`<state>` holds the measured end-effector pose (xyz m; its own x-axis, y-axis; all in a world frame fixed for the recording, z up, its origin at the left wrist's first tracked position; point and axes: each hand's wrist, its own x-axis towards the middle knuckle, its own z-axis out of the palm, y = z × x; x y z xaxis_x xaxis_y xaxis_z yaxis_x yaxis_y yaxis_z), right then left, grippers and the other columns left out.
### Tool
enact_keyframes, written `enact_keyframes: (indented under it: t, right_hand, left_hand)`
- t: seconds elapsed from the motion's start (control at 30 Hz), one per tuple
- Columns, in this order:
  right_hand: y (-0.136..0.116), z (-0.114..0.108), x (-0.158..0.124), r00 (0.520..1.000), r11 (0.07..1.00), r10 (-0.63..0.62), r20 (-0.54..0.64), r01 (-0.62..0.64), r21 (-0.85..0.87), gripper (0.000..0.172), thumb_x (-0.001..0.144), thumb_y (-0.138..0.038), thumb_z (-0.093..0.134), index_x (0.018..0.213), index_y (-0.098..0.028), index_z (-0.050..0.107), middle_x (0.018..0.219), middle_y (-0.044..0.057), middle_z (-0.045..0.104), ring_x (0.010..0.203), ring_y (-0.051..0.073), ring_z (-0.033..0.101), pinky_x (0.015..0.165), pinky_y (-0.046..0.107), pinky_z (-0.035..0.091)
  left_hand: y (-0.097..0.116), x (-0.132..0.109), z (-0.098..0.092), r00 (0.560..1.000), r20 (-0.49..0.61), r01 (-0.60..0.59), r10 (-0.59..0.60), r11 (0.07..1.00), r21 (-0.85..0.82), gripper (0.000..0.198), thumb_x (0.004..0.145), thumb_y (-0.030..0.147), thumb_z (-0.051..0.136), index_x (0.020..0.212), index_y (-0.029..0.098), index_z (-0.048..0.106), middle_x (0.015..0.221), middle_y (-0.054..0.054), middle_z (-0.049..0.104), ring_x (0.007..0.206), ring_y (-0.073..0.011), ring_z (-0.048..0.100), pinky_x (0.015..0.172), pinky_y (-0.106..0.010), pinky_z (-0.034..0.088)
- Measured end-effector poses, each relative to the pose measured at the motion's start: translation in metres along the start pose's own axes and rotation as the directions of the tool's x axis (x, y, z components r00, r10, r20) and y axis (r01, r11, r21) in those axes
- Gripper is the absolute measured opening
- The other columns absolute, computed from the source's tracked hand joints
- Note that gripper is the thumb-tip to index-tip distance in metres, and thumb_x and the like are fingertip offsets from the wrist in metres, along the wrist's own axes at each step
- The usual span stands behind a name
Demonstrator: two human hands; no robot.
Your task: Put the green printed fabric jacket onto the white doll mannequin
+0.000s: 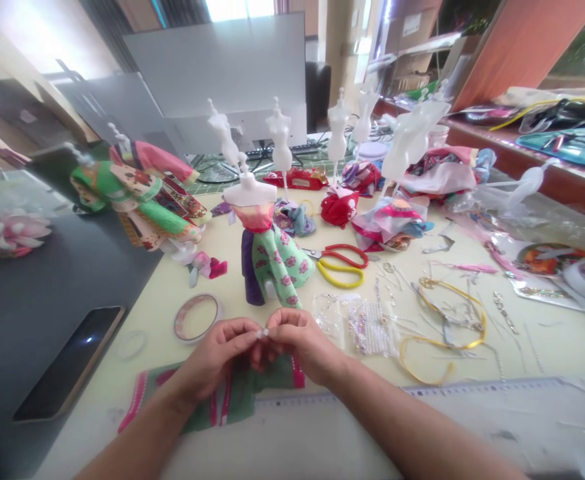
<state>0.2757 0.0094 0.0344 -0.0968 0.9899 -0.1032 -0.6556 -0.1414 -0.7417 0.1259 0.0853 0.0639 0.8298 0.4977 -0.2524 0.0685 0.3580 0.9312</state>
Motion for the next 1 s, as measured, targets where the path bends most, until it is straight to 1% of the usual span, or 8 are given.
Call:
enact_keyframes:
  t: [0.17,0.3,0.53,0.67,1.0]
  right_hand:
    - [0.0011,-0.0017,0.0014,1.0,1.0,0.009,0.003,-0.009,0.016,0.007,0.075,-0.018,0.063,0.07,-0.016,0.059,0.051,-0.004,0.053,0.05,0.009,0.052,0.052,0.02,0.039]
    - [-0.0004,-0.0002,0.0012,1.0,1.0,0.005,0.013,-0.006,0.022,0.008,0.074,-0.02,0.065,0.07,-0.016,0.059,0.051,-0.004,0.052,0.049,0.008,0.049,0.052,0.02,0.039]
    - [-0.0002,0.0001,-0.0001,1.0,1.0,-0.005,-0.01,0.005,0.0,0.007,0.075,-0.018,0.063,0.07,-0.016,0.059,0.053,-0.004,0.054,0.051,0.009,0.05,0.053,0.021,0.037]
    - [-0.0014,0.0005,-0.001,1.0,1.0,-0.022,0.002,0.022,-0.007,0.006,0.075,-0.016,0.061,0.07,-0.016,0.058,0.054,-0.003,0.055,0.053,0.01,0.052,0.055,0.022,0.037]
    - [-0.0018,-0.0008,-0.0006,0.998,0.999,-0.051,-0.032,0.051,0.003,0.003,0.072,-0.015,0.059,0.07,-0.015,0.061,0.052,-0.003,0.051,0.051,0.009,0.047,0.054,0.023,0.036]
  left_hand:
    - [-0.0013,-0.0004,-0.0018,1.0,-0.005,-0.025,0.025,0.999,-0.034,0.021,0.085,0.03,0.059,0.077,0.012,0.064,0.06,-0.002,0.062,0.065,-0.0139,0.062,0.064,-0.024,0.048]
    - [-0.0005,-0.0011,-0.0019,0.999,-0.01,-0.034,0.033,0.998,-0.055,0.018,0.085,0.028,0.06,0.078,0.012,0.065,0.059,-0.001,0.062,0.063,-0.0132,0.062,0.064,-0.023,0.049]
    - [0.0005,-0.0015,-0.0025,0.999,-0.014,-0.049,0.049,0.996,-0.077,0.015,0.085,0.024,0.059,0.078,0.013,0.066,0.059,0.0,0.063,0.06,-0.0102,0.061,0.063,-0.02,0.048]
    - [-0.0005,-0.0017,-0.0033,0.998,-0.024,-0.054,0.052,0.995,-0.082,0.013,0.085,0.023,0.06,0.079,0.013,0.066,0.059,0.0,0.063,0.059,-0.0094,0.06,0.062,-0.019,0.048]
    - [-0.0029,-0.001,-0.0075,0.997,-0.049,-0.065,0.06,0.994,-0.086,0.01,0.082,0.024,0.064,0.082,0.014,0.067,0.06,0.001,0.063,0.057,-0.0088,0.059,0.061,-0.02,0.049]
